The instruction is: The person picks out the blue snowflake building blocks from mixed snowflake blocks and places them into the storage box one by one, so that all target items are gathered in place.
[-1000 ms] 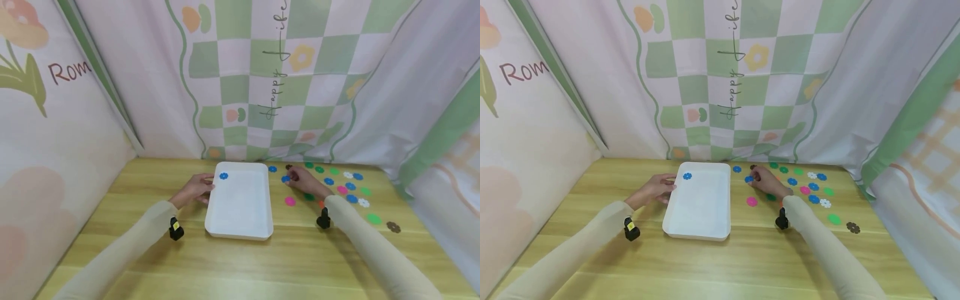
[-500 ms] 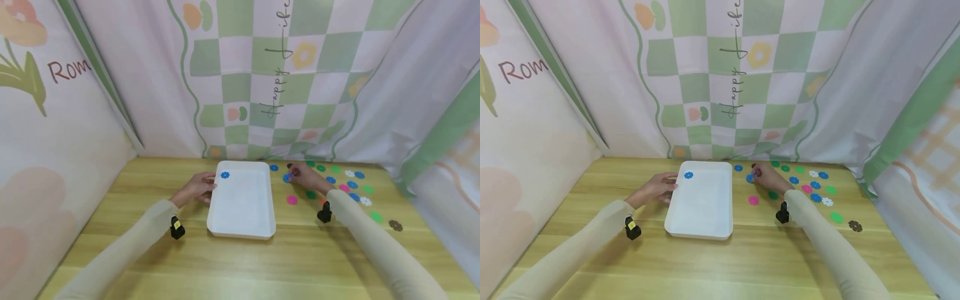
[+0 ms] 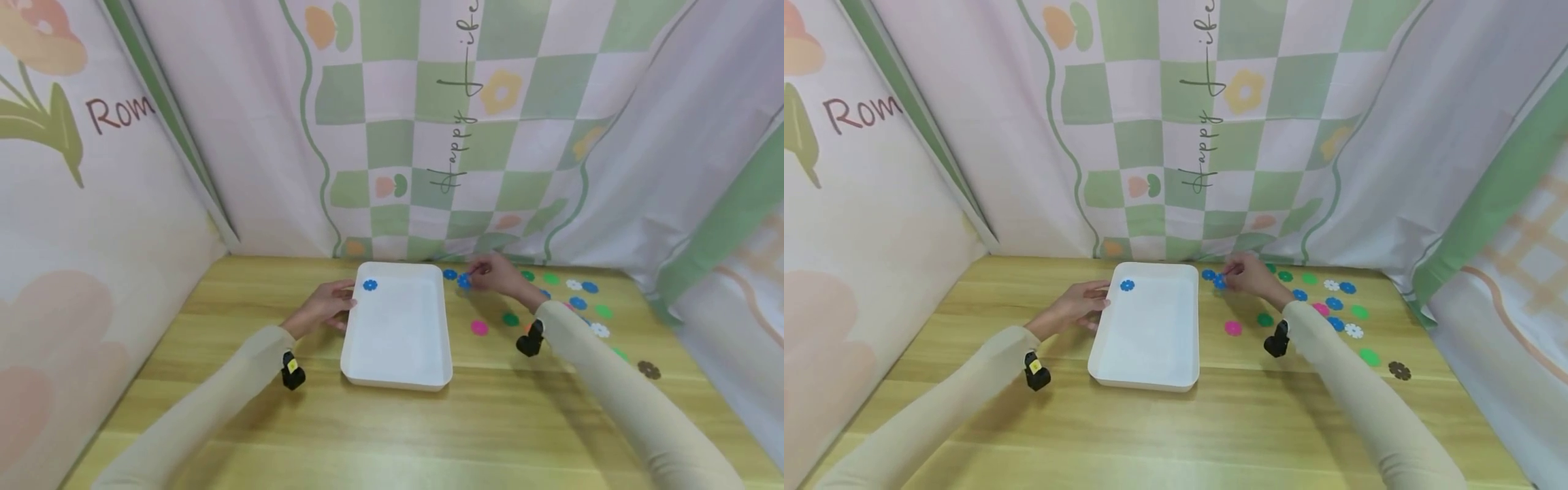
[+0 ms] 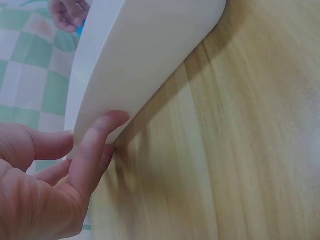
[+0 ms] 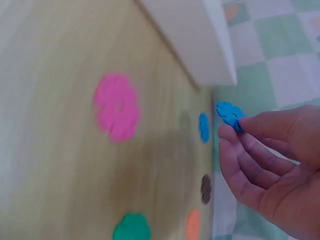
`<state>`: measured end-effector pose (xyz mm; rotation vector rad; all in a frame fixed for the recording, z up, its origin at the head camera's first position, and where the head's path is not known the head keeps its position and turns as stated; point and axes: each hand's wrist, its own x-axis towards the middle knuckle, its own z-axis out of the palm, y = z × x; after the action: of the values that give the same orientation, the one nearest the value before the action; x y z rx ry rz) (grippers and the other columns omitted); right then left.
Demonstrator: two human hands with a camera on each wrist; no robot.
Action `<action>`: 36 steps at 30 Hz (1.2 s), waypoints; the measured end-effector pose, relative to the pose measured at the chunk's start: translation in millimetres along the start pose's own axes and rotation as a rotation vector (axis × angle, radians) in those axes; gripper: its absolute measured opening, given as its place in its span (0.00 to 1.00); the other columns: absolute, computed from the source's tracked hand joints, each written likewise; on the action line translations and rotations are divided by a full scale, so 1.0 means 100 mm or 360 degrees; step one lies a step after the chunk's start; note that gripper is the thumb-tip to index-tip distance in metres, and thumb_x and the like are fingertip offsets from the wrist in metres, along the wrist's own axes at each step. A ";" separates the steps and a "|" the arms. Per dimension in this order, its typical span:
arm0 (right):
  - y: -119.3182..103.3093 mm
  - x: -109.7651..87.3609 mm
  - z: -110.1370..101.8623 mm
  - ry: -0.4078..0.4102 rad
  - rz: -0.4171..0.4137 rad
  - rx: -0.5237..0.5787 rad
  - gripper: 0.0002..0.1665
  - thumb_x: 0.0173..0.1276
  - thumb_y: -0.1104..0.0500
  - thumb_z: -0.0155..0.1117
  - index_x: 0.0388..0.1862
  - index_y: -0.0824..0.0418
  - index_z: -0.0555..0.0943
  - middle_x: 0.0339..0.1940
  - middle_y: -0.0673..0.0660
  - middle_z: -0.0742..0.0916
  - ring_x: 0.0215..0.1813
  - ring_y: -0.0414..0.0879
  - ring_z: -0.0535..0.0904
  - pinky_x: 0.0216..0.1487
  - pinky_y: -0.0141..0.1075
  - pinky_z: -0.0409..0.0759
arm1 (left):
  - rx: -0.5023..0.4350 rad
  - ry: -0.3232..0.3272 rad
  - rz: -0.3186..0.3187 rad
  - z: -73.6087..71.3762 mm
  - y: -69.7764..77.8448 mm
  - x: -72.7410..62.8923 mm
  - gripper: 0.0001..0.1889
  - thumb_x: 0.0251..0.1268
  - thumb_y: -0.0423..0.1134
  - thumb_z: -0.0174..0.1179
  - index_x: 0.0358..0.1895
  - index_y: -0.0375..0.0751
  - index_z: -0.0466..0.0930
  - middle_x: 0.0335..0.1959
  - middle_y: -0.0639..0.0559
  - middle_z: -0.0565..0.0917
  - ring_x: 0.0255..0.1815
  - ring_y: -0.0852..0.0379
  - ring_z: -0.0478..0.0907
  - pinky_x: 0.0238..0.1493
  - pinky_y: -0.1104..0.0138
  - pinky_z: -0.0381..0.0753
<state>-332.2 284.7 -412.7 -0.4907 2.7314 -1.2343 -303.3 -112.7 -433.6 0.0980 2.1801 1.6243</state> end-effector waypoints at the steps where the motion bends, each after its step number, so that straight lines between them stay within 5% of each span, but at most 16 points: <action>1: -0.03 0.01 0.00 0.0004 0.0015 0.0044 0.14 0.73 0.70 0.61 0.52 0.80 0.80 0.43 0.72 0.88 0.41 0.56 0.87 0.44 0.44 0.92 | 0.0002 0.0003 -0.0006 0.00 0.00 0.01 0.31 0.79 0.30 0.57 0.81 0.39 0.62 0.77 0.32 0.69 0.63 0.38 0.81 0.34 0.64 0.93; 11: -0.34 0.13 0.08 -0.0038 0.0213 0.0499 0.19 0.78 0.69 0.60 0.61 0.81 0.73 0.50 0.74 0.86 0.41 0.48 0.89 0.56 0.56 0.89 | -0.0009 0.0007 -0.0021 0.00 0.02 0.02 0.32 0.79 0.30 0.57 0.82 0.41 0.61 0.79 0.34 0.67 0.64 0.39 0.81 0.31 0.66 0.92; 18: -0.50 0.28 0.19 -0.0091 0.0214 0.0512 0.17 0.79 0.67 0.60 0.60 0.78 0.76 0.51 0.72 0.86 0.52 0.64 0.86 0.55 0.53 0.91 | -0.0031 0.0012 -0.0017 0.01 0.04 0.02 0.32 0.78 0.30 0.57 0.82 0.39 0.61 0.78 0.34 0.68 0.66 0.38 0.80 0.31 0.66 0.92; 23: -0.65 0.47 0.41 -0.0094 0.0304 0.0584 0.19 0.79 0.68 0.58 0.63 0.78 0.75 0.56 0.74 0.85 0.58 0.67 0.84 0.57 0.50 0.90 | -0.0058 0.0036 -0.0017 0.00 0.02 0.00 0.32 0.78 0.28 0.57 0.81 0.38 0.61 0.77 0.33 0.69 0.66 0.37 0.80 0.31 0.65 0.92; 30: -0.75 0.68 0.79 -0.0097 0.0374 0.0587 0.14 0.73 0.71 0.65 0.55 0.78 0.80 0.45 0.71 0.90 0.36 0.49 0.90 0.50 0.46 0.93 | -0.0068 0.0048 -0.0002 0.00 0.00 -0.01 0.31 0.77 0.27 0.57 0.80 0.37 0.62 0.76 0.32 0.70 0.63 0.37 0.82 0.31 0.65 0.92; 36: -0.80 0.73 1.03 -0.0104 0.0408 0.0495 0.09 0.72 0.72 0.65 0.47 0.78 0.83 0.38 0.69 0.91 0.33 0.48 0.90 0.44 0.43 0.94 | -0.0048 0.0054 0.0033 0.02 -0.01 -0.02 0.31 0.76 0.27 0.57 0.80 0.36 0.63 0.74 0.31 0.72 0.62 0.37 0.83 0.32 0.64 0.93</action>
<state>-357.6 137.5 -419.2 -0.1399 2.3919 -1.5003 -300.2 -112.4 -434.4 0.0851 2.1861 1.6815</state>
